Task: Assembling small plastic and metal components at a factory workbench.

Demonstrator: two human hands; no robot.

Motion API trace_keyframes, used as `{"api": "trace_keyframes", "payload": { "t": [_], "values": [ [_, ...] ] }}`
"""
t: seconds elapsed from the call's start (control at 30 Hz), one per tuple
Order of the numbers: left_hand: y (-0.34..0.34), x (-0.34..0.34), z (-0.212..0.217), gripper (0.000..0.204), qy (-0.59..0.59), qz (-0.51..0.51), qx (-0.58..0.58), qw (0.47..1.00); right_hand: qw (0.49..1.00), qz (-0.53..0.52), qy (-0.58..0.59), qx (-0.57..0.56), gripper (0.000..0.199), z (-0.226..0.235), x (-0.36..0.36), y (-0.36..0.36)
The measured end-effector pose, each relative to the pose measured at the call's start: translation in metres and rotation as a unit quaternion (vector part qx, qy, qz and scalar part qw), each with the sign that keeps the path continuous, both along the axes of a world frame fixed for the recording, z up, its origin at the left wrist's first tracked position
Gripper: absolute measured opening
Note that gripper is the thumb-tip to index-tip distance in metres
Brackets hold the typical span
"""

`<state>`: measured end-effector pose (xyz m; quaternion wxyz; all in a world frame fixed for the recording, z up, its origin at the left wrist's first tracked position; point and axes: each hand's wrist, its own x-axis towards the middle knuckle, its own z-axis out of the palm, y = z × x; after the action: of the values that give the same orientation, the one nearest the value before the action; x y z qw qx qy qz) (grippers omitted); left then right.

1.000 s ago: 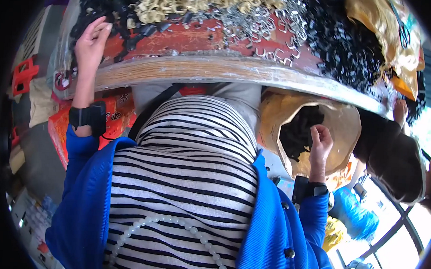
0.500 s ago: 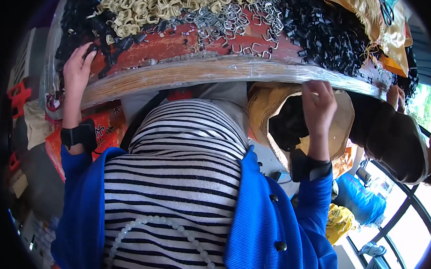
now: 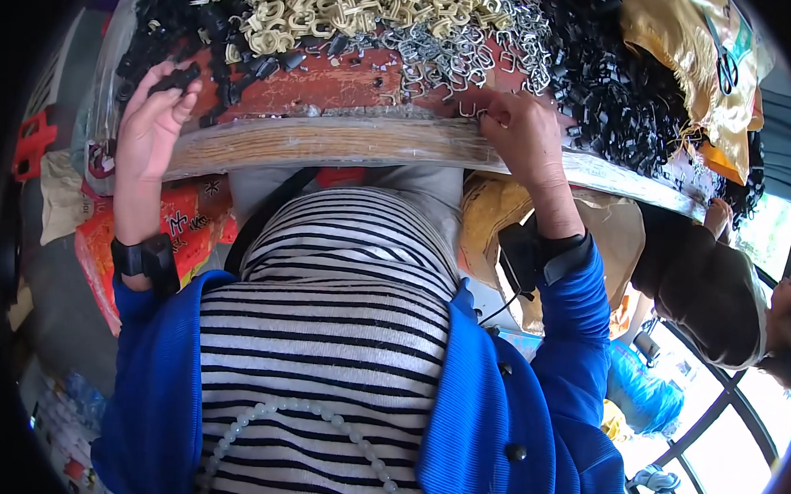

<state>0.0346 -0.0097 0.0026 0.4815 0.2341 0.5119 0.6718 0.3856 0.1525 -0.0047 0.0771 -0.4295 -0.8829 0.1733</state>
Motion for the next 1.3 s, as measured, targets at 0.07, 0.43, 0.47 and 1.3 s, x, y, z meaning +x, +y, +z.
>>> {"api": "trace_keyframes", "payload": {
  "t": [0.07,0.43,0.47,1.3],
  "values": [
    [0.006,0.015,0.005,0.022,-0.065,-0.002,-0.017,0.998,1.0,0.001,-0.009,-0.028,0.01,0.0,-0.002,0.001],
    [0.038,0.059,0.006,0.02,-0.079,-0.184,-0.042,0.979,0.999,0.02,-0.018,0.02,0.01,-0.004,-0.007,-0.002],
    [0.04,0.063,0.006,0.021,-0.082,-0.2,-0.044,0.975,0.999,0.021,-0.008,0.035,0.01,-0.005,-0.007,-0.002],
    [0.053,0.128,-0.001,0.027,-0.201,-0.351,-0.056,0.913,0.976,0.134,0.171,-0.014,0.01,0.044,-0.067,-0.052]
  ]
}}
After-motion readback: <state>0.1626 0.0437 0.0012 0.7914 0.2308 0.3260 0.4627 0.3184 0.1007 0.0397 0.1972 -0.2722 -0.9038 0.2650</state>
